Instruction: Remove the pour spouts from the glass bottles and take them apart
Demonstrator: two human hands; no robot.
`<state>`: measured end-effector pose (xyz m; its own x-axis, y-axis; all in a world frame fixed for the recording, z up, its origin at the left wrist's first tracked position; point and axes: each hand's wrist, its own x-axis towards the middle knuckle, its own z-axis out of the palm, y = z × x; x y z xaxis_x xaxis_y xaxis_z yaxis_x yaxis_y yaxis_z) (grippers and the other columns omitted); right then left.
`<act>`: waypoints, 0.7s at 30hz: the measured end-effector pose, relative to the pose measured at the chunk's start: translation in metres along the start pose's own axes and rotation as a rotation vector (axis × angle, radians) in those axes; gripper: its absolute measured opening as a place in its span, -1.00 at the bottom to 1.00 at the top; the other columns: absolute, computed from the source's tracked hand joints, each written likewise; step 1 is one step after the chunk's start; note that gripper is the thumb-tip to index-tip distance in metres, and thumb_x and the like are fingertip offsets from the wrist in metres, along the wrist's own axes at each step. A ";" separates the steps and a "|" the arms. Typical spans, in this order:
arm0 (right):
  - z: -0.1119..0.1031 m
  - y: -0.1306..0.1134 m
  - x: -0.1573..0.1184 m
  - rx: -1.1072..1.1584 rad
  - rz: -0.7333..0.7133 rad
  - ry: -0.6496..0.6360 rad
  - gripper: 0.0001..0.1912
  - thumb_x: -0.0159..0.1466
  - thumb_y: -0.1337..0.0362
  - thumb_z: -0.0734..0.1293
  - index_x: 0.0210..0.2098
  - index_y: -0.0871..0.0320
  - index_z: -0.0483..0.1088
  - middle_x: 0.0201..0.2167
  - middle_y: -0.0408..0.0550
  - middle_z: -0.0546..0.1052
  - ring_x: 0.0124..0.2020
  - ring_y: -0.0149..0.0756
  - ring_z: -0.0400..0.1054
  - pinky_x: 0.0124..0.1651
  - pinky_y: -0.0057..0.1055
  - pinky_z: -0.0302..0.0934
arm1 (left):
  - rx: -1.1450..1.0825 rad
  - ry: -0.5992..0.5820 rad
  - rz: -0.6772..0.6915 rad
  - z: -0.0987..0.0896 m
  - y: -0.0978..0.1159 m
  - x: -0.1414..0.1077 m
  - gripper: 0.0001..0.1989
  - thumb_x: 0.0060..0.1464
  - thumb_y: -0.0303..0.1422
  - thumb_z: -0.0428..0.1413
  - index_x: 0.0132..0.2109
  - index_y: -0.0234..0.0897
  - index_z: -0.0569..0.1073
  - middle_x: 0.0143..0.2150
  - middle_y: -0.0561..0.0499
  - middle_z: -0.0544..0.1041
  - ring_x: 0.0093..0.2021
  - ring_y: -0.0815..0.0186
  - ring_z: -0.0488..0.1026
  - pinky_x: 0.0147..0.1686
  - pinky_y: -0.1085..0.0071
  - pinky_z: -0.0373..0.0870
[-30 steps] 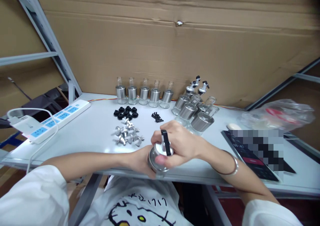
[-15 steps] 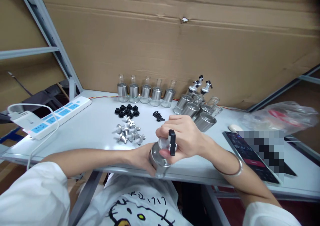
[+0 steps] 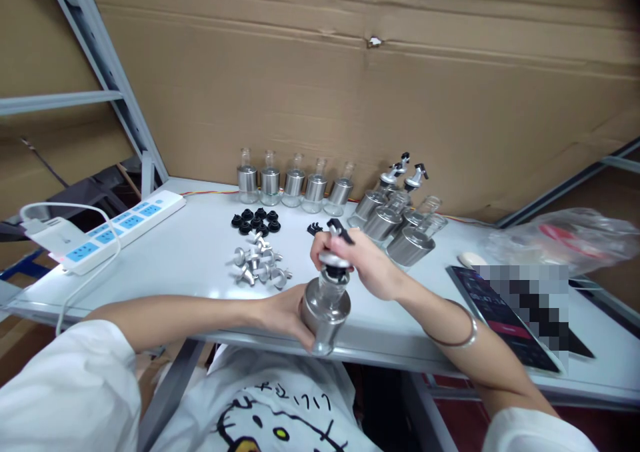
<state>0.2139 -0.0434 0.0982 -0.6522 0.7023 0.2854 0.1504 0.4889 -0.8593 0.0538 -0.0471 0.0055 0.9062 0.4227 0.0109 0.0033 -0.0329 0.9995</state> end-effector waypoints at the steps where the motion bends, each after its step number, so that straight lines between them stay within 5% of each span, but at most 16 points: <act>1: -0.002 0.000 0.002 0.089 0.024 0.002 -0.48 0.34 -0.07 -0.01 -0.52 0.17 0.20 -0.65 -0.21 0.20 -0.67 -0.49 0.03 -0.62 -0.47 -0.04 | -0.035 -0.010 0.009 0.000 -0.002 0.000 -0.53 -0.35 -0.35 0.30 -0.19 -0.33 0.42 -0.30 0.07 0.45 -0.27 0.30 0.37 -0.20 0.36 0.33; 6: -0.021 -0.015 -0.004 0.178 -0.028 0.047 -0.48 0.35 -0.02 -0.08 -0.45 0.18 0.24 -0.61 -0.14 0.32 -0.70 -0.48 0.06 -0.56 -0.40 0.09 | -0.156 0.039 -0.042 -0.002 -0.003 0.002 -0.53 -0.42 -0.43 0.34 -0.23 -0.32 0.44 -0.32 0.07 0.45 -0.30 0.32 0.35 -0.25 0.39 0.30; 10: -0.022 -0.037 -0.024 -0.191 0.020 -0.004 -0.43 0.38 -0.07 -0.03 -0.34 0.21 0.37 -0.36 0.00 0.45 -0.51 -0.41 0.24 -0.44 -0.40 0.18 | -0.200 0.043 -0.073 -0.001 0.003 0.001 -0.50 -0.46 -0.46 0.35 -0.23 -0.32 0.44 -0.32 0.08 0.45 -0.29 0.33 0.35 -0.25 0.40 0.29; 14: -0.007 -0.053 -0.039 -0.615 0.002 0.043 -0.55 0.40 0.04 0.04 -0.32 0.20 0.38 -0.34 0.00 0.41 -0.33 -0.34 0.29 -0.26 -0.38 0.21 | -0.220 0.062 -0.095 0.001 0.003 -0.001 -0.56 -0.44 -0.50 0.31 -0.27 -0.32 0.43 -0.36 0.12 0.43 -0.32 0.36 0.35 -0.24 0.40 0.29; 21: -0.006 -0.061 -0.038 -0.641 0.195 -0.108 -0.75 0.36 0.23 0.14 -0.35 0.18 0.37 -0.55 -0.19 0.40 -0.56 -0.48 0.20 -0.47 -0.52 0.05 | -0.206 0.083 -0.030 0.003 -0.004 0.000 -0.44 -0.40 -0.48 0.32 -0.13 -0.29 0.39 -0.25 0.14 0.43 -0.15 0.26 0.41 -0.15 0.36 0.28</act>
<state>0.2340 -0.0962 0.1423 -0.6336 0.7697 0.0780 0.6623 0.5917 -0.4595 0.0549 -0.0496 0.0013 0.8689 0.4943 -0.0252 -0.0642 0.1630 0.9845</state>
